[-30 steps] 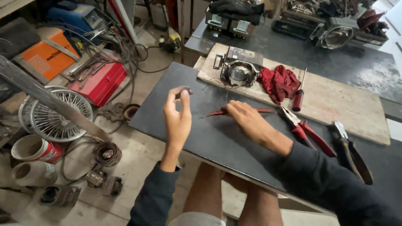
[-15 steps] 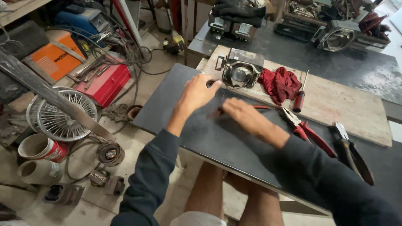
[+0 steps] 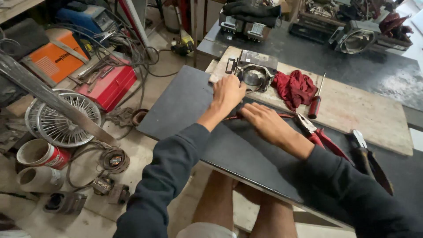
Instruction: Repairing a copper-wound electrical component using pliers and hands
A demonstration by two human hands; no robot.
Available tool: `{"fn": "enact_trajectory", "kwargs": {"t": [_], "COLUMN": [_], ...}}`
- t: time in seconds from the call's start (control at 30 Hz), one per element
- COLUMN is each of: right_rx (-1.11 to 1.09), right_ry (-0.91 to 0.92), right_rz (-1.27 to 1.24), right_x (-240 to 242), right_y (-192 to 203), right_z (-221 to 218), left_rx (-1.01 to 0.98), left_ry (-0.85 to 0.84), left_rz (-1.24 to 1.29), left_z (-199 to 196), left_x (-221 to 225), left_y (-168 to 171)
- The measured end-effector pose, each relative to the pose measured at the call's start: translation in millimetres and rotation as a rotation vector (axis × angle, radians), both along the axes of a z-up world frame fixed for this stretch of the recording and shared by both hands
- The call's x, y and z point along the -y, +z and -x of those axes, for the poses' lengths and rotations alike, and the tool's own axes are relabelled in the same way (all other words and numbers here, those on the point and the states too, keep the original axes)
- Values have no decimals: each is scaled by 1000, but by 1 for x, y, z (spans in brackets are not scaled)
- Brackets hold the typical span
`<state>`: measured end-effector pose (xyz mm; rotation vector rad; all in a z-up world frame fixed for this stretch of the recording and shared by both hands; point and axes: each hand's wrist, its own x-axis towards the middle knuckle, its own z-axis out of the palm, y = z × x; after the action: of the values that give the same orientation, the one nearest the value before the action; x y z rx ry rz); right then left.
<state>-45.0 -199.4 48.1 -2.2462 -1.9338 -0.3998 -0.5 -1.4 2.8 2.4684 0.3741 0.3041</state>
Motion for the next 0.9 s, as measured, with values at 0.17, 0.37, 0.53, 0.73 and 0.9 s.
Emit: {"fn": "enact_trajectory", "kwargs": {"t": [0.17,0.37,0.53,0.73,0.9], "right_rx": [24,52,39,11,-62], "right_ry": [-19,-40,-37,-63,-132], "right_rz": [42,50,45,14,30], "right_x": [-2,15,22,9,7], "right_y": [0,5,27,7,-2], "right_z": [-12,4,11,-16,-21], "left_rx": [78,262,329,348,467], "left_ry": [96,-51,-90,-8,-18], "left_rz": [-153,-270,-118,-319,-459], "left_z": [1,24,24,-9,-21], "left_x": [8,19,21,4,2], "left_y": [-5,-2,-5,-31,-48]}}
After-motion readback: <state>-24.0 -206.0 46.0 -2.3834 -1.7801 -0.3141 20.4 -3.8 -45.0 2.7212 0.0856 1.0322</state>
